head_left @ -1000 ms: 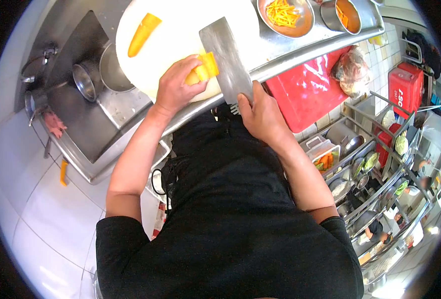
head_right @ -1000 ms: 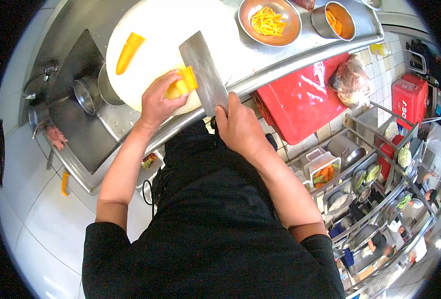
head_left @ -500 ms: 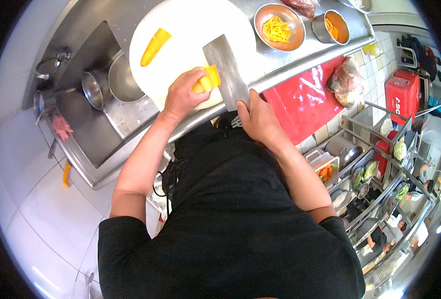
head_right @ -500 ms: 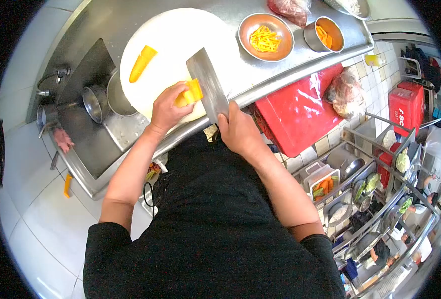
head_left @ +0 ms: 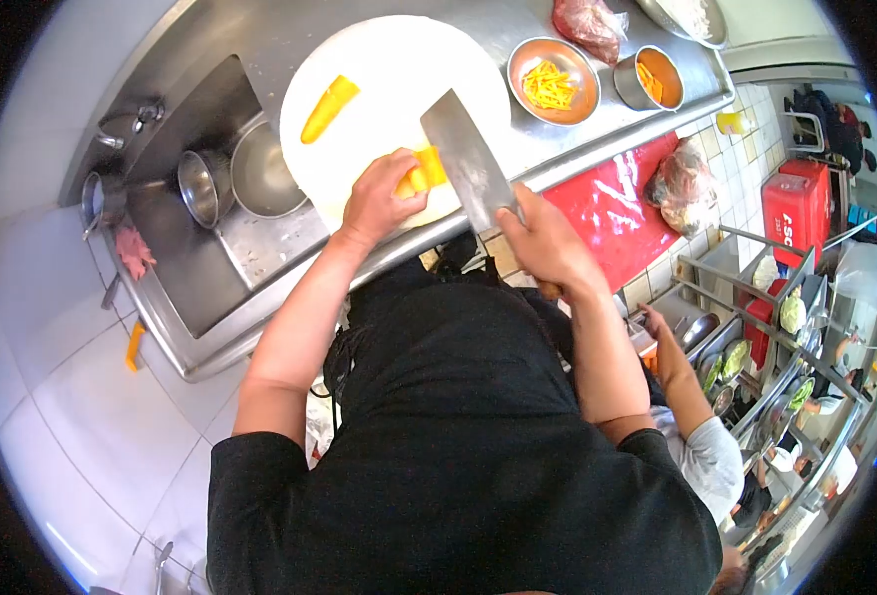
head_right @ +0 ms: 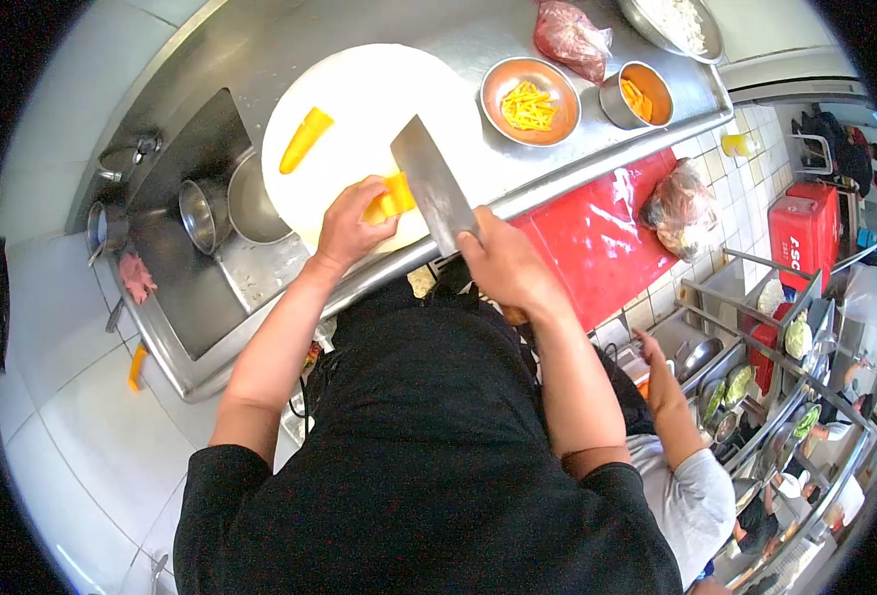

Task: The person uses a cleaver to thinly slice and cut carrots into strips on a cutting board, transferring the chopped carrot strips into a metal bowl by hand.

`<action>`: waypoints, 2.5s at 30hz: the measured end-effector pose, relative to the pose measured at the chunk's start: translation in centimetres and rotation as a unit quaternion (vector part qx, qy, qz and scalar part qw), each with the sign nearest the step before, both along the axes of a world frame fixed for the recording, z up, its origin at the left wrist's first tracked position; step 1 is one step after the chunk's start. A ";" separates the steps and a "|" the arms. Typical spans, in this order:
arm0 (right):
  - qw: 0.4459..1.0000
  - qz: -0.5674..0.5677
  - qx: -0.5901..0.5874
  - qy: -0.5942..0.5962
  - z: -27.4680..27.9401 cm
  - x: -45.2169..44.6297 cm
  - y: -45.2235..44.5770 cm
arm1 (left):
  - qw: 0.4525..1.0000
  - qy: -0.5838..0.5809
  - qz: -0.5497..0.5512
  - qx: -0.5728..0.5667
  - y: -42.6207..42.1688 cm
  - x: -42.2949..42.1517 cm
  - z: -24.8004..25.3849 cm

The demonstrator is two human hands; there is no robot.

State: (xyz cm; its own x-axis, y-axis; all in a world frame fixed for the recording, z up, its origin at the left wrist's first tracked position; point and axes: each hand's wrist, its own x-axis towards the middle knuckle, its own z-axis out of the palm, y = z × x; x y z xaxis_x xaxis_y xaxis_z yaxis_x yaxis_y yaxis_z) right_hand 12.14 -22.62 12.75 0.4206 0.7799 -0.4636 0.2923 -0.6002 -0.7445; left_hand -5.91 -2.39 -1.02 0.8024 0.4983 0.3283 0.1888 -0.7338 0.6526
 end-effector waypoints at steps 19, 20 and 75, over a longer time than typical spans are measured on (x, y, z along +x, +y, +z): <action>0.980 0.058 -0.006 -0.192 0.1 -5.3 -1.8 | 0.997 0.076 0.006 0.008 -0.6 1.0 1.1; 0.980 0.057 -0.005 -0.192 0.0 -5.3 -1.8 | 0.998 0.068 0.003 0.012 -0.5 1.0 1.0; 0.985 0.092 -0.070 -0.128 -0.3 -3.2 -0.5 | 0.984 0.161 -0.069 0.013 0.7 2.0 3.8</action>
